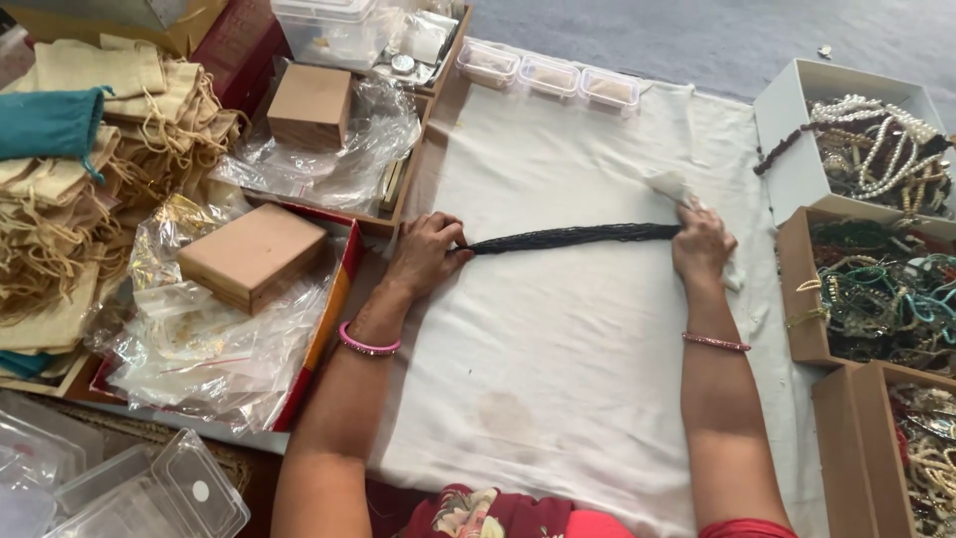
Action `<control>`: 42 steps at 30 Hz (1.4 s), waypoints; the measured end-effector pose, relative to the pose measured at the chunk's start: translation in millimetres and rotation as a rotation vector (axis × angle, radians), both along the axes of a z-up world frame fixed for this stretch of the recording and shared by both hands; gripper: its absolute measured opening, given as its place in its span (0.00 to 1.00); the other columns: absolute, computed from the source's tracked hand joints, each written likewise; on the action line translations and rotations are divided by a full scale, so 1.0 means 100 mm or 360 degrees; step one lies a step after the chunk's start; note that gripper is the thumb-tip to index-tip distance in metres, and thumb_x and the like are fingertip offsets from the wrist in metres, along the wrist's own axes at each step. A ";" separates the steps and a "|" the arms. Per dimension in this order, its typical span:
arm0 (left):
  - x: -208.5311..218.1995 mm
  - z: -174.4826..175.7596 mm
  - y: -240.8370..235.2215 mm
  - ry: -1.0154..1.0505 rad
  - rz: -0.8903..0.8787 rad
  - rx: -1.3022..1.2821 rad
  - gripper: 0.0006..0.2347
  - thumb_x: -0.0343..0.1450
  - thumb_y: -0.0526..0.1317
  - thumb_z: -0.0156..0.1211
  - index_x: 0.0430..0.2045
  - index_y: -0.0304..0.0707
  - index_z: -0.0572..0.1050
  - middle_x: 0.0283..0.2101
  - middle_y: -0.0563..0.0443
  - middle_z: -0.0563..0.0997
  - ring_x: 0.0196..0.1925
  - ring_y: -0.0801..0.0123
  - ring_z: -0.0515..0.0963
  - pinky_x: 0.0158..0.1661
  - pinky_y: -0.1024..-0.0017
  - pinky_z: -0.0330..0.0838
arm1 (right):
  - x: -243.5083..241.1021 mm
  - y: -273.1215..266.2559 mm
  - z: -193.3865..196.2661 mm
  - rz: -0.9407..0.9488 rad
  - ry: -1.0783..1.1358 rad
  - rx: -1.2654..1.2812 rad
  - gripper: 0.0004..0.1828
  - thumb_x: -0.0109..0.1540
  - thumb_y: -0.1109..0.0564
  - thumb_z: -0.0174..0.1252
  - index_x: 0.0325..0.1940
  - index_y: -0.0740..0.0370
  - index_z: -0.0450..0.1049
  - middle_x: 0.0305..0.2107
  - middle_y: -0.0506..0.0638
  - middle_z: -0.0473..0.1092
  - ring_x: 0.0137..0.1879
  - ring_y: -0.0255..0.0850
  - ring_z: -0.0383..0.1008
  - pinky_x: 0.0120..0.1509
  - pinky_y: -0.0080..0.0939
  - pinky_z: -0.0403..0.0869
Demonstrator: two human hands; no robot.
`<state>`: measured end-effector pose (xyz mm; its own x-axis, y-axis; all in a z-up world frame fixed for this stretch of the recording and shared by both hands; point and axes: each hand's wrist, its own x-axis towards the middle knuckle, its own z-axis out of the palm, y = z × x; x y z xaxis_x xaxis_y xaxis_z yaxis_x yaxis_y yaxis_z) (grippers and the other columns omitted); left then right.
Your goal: The recorder is cleaning and packaging various pieces of jewelry into small plastic bags and boxes.
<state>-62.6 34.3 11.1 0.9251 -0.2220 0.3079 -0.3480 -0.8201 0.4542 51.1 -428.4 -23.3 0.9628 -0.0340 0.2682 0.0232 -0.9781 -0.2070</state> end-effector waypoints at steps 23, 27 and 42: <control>0.01 0.04 -0.01 0.0052 0.0041 0.0067 0.14 0.66 0.50 0.69 0.38 0.44 0.82 0.56 0.55 0.77 0.62 0.62 0.71 0.63 0.59 0.59 | -0.38 0.50 0.58 0.0032 0.0510 -0.0109 0.42 0.67 0.26 0.30 0.81 0.43 0.40 0.78 0.43 0.37 0.82 0.43 0.37 0.78 0.65 0.39; -0.01 0.09 -0.01 0.0051 0.0026 0.0086 0.15 0.66 0.52 0.70 0.39 0.43 0.81 0.56 0.54 0.77 0.62 0.62 0.71 0.63 0.59 0.59 | -0.21 0.12 0.21 -0.0518 0.0255 -0.0025 0.41 0.76 0.27 0.27 0.75 0.58 0.66 0.78 0.49 0.58 0.80 0.47 0.61 0.79 0.52 0.61; 0.00 0.08 -0.02 0.0010 0.0034 0.0063 0.09 0.68 0.48 0.69 0.36 0.50 0.83 0.53 0.56 0.78 0.60 0.62 0.73 0.62 0.58 0.61 | -0.80 1.56 0.54 0.1101 0.0227 -0.0477 0.45 0.67 0.29 0.39 0.79 0.60 0.46 0.77 0.55 0.37 0.81 0.48 0.33 0.80 0.57 0.38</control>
<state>-62.7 32.5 19.4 0.9317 -0.2143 0.2934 -0.3276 -0.8447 0.4233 -28.4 -272.6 31.0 0.7643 0.6434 0.0425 0.6433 -0.7654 0.0181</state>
